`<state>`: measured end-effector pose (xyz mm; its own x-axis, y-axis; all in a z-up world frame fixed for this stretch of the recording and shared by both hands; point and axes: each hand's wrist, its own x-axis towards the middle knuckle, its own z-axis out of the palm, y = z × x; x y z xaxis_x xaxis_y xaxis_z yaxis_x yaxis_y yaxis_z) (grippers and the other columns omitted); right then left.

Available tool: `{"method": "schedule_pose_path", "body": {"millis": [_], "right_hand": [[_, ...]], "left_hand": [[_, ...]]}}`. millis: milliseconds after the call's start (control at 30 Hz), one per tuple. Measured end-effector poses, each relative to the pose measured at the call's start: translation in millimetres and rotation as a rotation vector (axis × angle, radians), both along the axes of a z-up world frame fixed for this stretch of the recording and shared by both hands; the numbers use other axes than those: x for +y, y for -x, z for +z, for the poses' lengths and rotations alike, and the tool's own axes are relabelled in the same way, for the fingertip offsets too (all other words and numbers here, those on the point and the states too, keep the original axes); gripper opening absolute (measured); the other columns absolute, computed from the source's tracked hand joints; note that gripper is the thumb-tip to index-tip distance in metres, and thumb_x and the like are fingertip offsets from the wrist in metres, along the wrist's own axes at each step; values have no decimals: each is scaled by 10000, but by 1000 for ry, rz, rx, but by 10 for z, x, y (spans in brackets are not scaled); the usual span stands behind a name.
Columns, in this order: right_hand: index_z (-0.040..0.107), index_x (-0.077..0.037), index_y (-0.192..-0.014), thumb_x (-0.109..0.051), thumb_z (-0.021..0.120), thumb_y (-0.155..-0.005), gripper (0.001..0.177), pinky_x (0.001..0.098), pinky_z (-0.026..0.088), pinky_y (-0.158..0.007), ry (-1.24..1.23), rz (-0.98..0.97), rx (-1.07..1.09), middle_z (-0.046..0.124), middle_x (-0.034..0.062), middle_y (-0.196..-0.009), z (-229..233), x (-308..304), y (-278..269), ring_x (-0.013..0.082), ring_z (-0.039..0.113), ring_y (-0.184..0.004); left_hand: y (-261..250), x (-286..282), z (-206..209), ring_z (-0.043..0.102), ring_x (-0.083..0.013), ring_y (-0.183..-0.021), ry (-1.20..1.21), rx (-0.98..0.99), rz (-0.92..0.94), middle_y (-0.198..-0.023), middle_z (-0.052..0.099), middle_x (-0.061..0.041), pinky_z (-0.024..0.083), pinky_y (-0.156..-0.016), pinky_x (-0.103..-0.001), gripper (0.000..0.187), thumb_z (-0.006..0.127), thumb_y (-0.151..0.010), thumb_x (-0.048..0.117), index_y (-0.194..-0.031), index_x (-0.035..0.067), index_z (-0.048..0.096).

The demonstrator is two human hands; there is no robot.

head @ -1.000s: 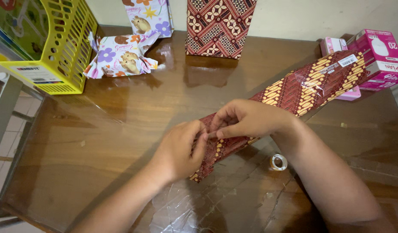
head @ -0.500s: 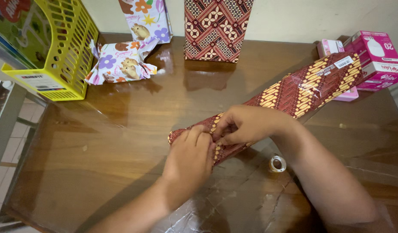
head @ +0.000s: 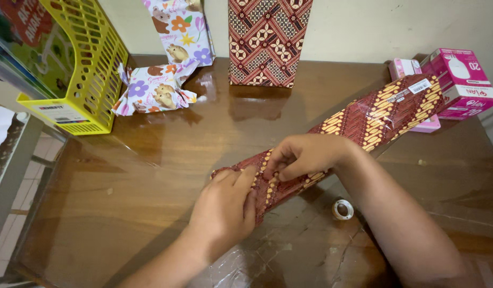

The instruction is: The person wraps a long rectangular object with patterned wrapping paper on a wooden table. They fold the paper over the object, smooth the edges, and secure the folds with clear tape. The person adjusts the paper and tape multiple times to ensure a neat finish.

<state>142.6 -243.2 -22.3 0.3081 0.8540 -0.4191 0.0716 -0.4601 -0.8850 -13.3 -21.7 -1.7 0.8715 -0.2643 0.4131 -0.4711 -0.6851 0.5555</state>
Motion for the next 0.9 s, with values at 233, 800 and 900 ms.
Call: {"method": "schedule_pose_path", "body": {"millis": [233,800,900], "right_hand": [[688,61,-1244,-53,688,-930,334,277,570,-869,-109,29,178,770,77,-1078,13,14,-13,105,689,-961],[530,5,-1481,-79,711,-935,581,227,458,-784,-417,-104,177,623,-16,-964,-131,-327,-91,59,562,-871],[502,-5,-1501,-95,699,-962,581,236,481,-842,-383,-7,150,624,-19,-977,-135,-328,-85,58,574,-911]], "left_hand": [[10,-48,-81,636,-426,-888,22,20,-88,-882,671,-219,523,-750,-507,377,619,-849,54,-1207,-51,559],[-34,-35,-114,564,-418,-1162,-143,-102,-296,-1256,611,-254,458,-1015,-488,303,621,-911,148,-1148,-41,603],[-88,-83,-124,585,-440,-1116,-13,-47,-240,-1183,642,-254,465,-976,-512,285,603,-950,152,-1167,-32,601]]}}
